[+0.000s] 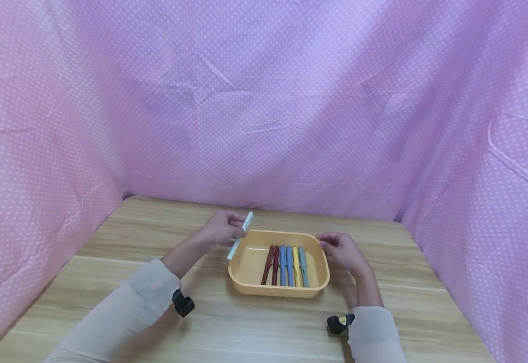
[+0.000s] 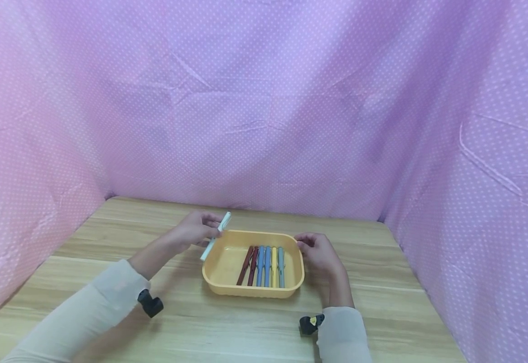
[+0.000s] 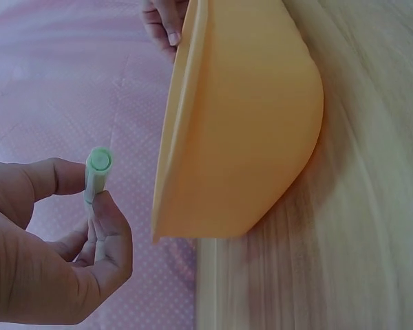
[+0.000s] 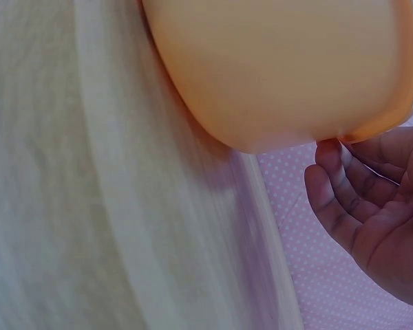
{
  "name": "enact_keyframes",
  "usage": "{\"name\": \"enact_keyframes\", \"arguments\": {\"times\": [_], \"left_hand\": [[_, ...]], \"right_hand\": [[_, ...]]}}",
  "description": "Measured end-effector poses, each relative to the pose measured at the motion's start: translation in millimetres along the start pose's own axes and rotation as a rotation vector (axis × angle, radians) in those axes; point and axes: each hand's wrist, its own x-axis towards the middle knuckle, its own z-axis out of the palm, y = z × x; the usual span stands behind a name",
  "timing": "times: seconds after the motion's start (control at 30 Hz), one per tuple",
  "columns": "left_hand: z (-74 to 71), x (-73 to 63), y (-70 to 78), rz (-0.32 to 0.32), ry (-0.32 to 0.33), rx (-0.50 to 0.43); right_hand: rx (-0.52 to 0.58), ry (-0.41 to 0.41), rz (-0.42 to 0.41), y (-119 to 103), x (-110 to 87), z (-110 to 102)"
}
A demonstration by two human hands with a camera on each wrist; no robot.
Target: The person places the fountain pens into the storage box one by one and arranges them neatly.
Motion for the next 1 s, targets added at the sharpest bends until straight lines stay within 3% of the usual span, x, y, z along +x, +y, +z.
{"name": "enact_keyframes", "arguments": {"times": [1.0], "left_hand": [[42.9,5.1,-4.3,-0.006,-0.056,-0.003]], "right_hand": [[-0.010,0.003,0.010,2,2.3,0]]}}
